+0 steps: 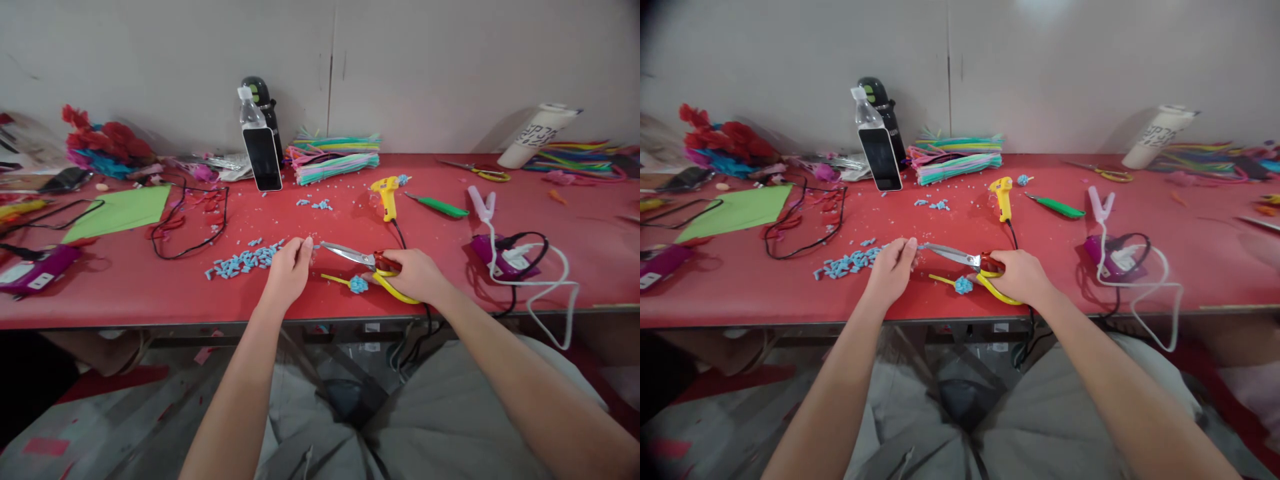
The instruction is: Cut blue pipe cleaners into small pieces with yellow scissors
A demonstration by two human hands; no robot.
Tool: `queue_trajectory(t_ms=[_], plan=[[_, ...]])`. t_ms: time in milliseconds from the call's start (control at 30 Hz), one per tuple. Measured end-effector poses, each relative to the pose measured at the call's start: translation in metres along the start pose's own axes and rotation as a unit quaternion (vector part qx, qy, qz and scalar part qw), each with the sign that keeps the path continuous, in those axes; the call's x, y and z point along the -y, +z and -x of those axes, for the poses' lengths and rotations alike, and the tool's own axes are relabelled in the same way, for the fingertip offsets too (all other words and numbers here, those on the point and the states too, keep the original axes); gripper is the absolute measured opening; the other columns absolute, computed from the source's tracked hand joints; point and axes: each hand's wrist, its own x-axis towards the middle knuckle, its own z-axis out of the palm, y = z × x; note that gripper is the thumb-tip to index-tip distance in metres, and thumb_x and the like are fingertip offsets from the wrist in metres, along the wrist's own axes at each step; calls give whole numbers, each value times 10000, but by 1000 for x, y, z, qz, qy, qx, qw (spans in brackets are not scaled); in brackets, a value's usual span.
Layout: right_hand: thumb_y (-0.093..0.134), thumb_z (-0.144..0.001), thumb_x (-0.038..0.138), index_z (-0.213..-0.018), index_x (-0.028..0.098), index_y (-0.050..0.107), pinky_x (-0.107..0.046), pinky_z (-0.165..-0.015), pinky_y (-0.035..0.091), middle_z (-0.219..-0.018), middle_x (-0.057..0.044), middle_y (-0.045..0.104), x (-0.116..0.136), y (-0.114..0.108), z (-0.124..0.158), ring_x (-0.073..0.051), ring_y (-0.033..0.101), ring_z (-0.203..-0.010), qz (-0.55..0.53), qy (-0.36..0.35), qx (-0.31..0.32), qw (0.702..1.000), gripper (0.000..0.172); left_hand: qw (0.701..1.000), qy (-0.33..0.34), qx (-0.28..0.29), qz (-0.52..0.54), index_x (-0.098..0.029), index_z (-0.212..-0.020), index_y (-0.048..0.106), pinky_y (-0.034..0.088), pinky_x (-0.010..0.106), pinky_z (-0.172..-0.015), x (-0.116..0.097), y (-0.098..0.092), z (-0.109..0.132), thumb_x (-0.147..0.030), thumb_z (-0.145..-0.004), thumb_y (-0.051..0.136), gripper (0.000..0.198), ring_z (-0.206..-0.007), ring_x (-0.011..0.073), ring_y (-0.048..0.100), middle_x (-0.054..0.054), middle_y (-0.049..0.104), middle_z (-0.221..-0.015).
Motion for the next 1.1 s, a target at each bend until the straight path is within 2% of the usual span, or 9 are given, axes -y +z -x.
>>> queue_trajectory(t_ms=[400,1100], plan=[[552,-702,641,-629,233,530,-249,-499,222,-569,-5,558,3,-1,0,-141,464,-511,8,7,4,1000,415,1000,-4,-2,10,-194,-723,489,379,251,-617,4,1,0,-460,-934,355,364,-621,122,525,-5,555,-645],[561,-705,622,-625,232,567,-246,-492,223,-575,4,567,2,1,-2,-128,468,-506,6,4,3,1000,398,1000,8,-7,5,-187,-736,494,379,247,-625,4,2,0,-438,-941,360,350,-625,117,531,-8,559,-652]])
